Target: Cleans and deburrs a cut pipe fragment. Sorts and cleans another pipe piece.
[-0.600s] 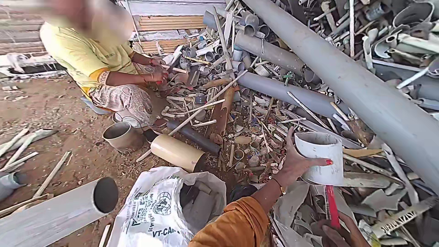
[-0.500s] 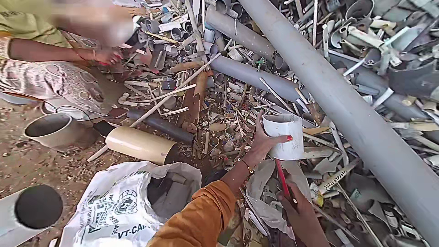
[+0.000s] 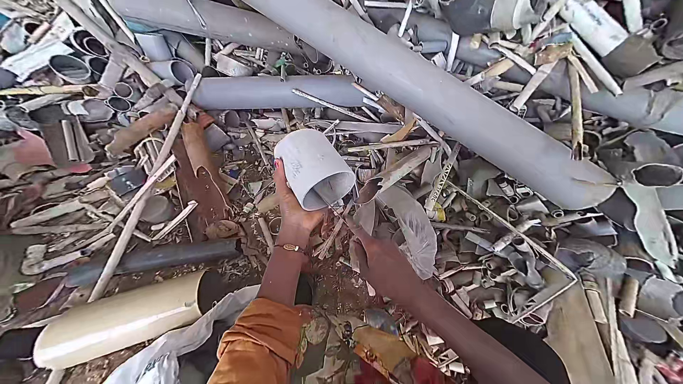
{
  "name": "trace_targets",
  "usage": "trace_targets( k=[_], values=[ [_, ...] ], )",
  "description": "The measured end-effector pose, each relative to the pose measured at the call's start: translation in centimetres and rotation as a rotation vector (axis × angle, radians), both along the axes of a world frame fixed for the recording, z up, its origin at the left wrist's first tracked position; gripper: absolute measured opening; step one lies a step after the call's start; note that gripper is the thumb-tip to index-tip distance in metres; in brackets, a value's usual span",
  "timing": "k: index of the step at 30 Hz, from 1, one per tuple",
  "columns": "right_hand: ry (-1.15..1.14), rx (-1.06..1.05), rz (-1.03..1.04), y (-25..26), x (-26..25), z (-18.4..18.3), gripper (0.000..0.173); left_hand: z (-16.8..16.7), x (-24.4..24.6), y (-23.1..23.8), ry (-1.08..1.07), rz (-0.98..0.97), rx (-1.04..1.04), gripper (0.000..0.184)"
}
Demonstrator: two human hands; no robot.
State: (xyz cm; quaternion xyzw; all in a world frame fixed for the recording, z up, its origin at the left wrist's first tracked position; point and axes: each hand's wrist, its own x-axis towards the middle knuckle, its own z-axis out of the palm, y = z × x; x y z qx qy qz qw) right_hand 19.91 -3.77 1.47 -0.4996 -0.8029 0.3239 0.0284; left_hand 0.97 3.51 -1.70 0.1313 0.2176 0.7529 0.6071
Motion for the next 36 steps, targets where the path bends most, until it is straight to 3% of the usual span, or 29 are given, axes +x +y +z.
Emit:
trace_targets(
  k=[3, 7, 12, 17, 20, 26, 32, 36],
  values=[
    [-0.132, -0.09, -0.017, 0.3, -1.3, 1.2, 0.058, -0.3, 0.1, -0.3, 0.081, -0.062, 0.009, 0.068],
    [-0.001, -0.166, 0.11, -2.6, -2.0, 2.7, 0.06, -0.2, 0.2, -0.3, 0.125, -0.06, 0.107, 0.065],
    [-0.1, -0.171, 0.038, -0.6, -2.4, 2.2, 0.068, -0.3, 0.5, -1.1, 0.198, -0.015, 0.057, 0.064],
    [-0.088, -0.19, 0.092, -3.2, -2.1, 3.5, 0.062, 0.0, 0.4, -1.3, 0.308, 0.019, 0.119, 0.059],
    [-0.145, -0.148, 0.044, -1.2, -2.3, 2.5, 0.051, 0.1, 0.2, -1.9, 0.28, 0.0, 0.091, 0.063],
    [-0.203, -0.213, 0.156, -5.0, -2.5, 5.3, 0.059, 0.0, -1.2, -1.3, 0.27, 0.096, 0.154, 0.06],
    [-0.215, -0.122, 0.074, -1.6, -3.5, 2.8, 0.053, 0.1, -1.5, -1.7, 0.09, 0.062, 0.075, 0.064],
    [-0.139, -0.195, 0.191, -4.7, -4.3, 4.1, 0.046, -0.1, -2.3, -1.8, 0.036, 0.054, 0.035, 0.075]
  ],
)
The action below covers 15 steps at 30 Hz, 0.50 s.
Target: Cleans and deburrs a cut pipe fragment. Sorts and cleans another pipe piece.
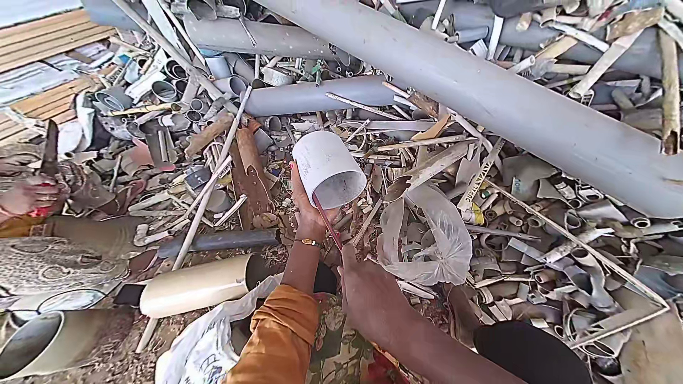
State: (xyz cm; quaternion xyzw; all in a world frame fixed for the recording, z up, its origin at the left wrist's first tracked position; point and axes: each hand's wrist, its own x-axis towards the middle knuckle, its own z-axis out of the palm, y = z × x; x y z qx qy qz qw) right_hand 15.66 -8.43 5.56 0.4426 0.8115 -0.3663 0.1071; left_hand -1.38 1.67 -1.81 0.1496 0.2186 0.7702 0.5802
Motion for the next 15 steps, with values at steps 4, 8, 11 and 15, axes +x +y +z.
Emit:
trace_targets(
  k=[4, 8, 11, 15],
  values=[
    [-0.035, 0.038, -0.049, 2.5, -0.2, -0.9, 0.055, 0.1, 0.2, -0.2, 0.008, 0.045, -0.069, 0.071],
    [0.024, 0.019, -0.075, 3.6, -0.6, -0.5, 0.052, -0.1, 1.3, 0.1, 0.095, -0.054, -0.065, 0.063],
    [0.07, 0.005, -0.073, 3.3, -0.7, -0.2, 0.049, -0.7, 1.4, 0.2, 0.169, -0.117, 0.065, 0.066],
    [0.077, 0.012, -0.131, 4.9, -1.0, -0.9, 0.046, -1.2, 1.7, -0.9, 0.322, -0.074, 0.053, 0.071]
  ],
)
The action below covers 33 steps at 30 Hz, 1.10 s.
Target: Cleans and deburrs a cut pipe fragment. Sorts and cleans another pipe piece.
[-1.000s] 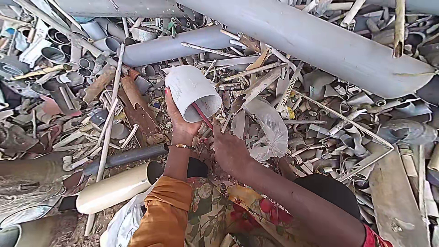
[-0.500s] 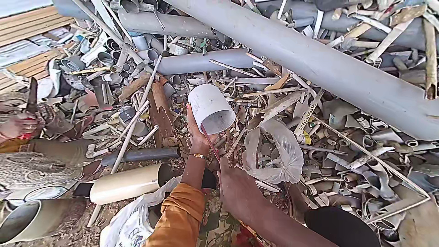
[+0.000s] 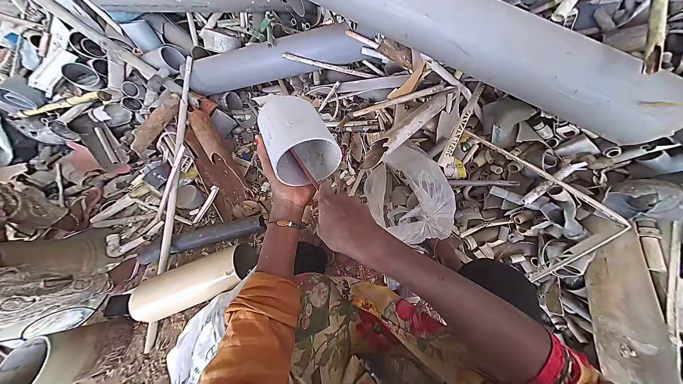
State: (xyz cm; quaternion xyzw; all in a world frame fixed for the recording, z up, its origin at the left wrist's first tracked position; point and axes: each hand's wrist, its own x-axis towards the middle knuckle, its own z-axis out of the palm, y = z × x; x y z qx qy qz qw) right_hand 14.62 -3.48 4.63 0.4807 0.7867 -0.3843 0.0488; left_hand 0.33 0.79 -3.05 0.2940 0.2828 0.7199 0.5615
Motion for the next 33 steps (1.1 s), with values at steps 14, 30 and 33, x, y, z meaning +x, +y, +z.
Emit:
trace_targets(
  k=[14, 30, 33],
  values=[
    [0.023, 0.033, -0.058, -0.1, 1.1, -0.5, 0.031, -0.7, 0.7, -0.4, 0.016, -0.051, 0.085, 0.078],
    [-0.052, -0.046, 0.083, -4.8, 3.5, -0.2, 0.046, 0.4, -0.1, 1.5, -0.04, -0.077, 0.043, 0.064],
    [-0.21, 0.005, 0.035, -2.3, 4.4, -2.3, 0.049, 0.5, -0.4, 0.9, -0.048, 0.024, -0.096, 0.061]
  ],
)
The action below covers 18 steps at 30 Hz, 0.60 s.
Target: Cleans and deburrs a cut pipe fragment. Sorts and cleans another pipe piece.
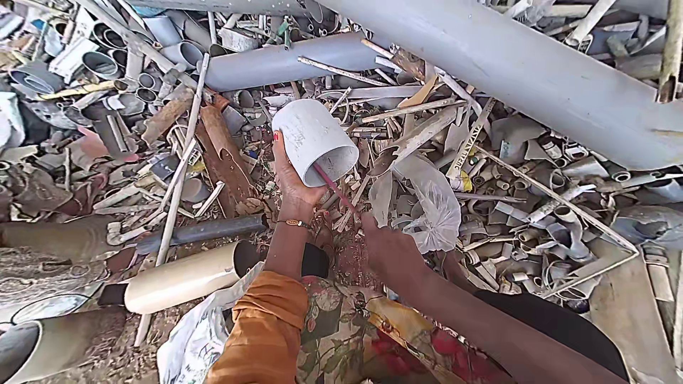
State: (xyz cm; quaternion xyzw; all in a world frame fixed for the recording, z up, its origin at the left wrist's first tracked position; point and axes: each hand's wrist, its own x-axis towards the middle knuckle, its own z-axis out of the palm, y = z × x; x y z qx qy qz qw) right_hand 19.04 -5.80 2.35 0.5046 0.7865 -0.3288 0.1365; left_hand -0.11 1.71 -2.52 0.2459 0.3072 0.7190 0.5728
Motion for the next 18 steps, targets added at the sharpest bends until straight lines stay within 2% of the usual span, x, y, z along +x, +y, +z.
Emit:
trace_targets(
  k=[3, 6, 8, 10, 12, 16, 18],
  values=[
    [0.018, 0.007, -0.035, 0.8, -0.3, -0.6, 0.048, 0.4, 0.6, 0.9, -0.038, 0.04, -0.046, 0.058],
    [0.128, -0.079, 0.027, -3.1, -0.4, 0.3, 0.045, 0.4, 0.1, 0.4, -0.019, 0.017, 0.039, 0.058],
    [0.128, -0.037, 0.04, -4.3, 0.3, 0.3, 0.039, 0.4, -0.6, -0.2, 0.024, 0.038, 0.119, 0.057],
    [0.053, 0.065, 0.027, -3.0, 0.5, -0.2, 0.039, 0.2, -1.4, -0.4, -0.003, 0.069, 0.183, 0.057],
    [0.001, 0.06, 0.023, -1.5, 0.2, -0.2, 0.042, 0.1, -1.6, 0.0, -0.066, 0.058, 0.183, 0.06],
    [0.359, 0.136, 0.048, -4.9, 0.0, -1.8, 0.033, 0.2, -1.7, 0.4, -0.058, 0.019, 0.204, 0.067],
    [0.344, 0.144, 0.043, -4.7, 0.2, -2.8, 0.033, 0.3, -1.9, 0.8, -0.152, 0.045, 0.235, 0.069]
  ],
)
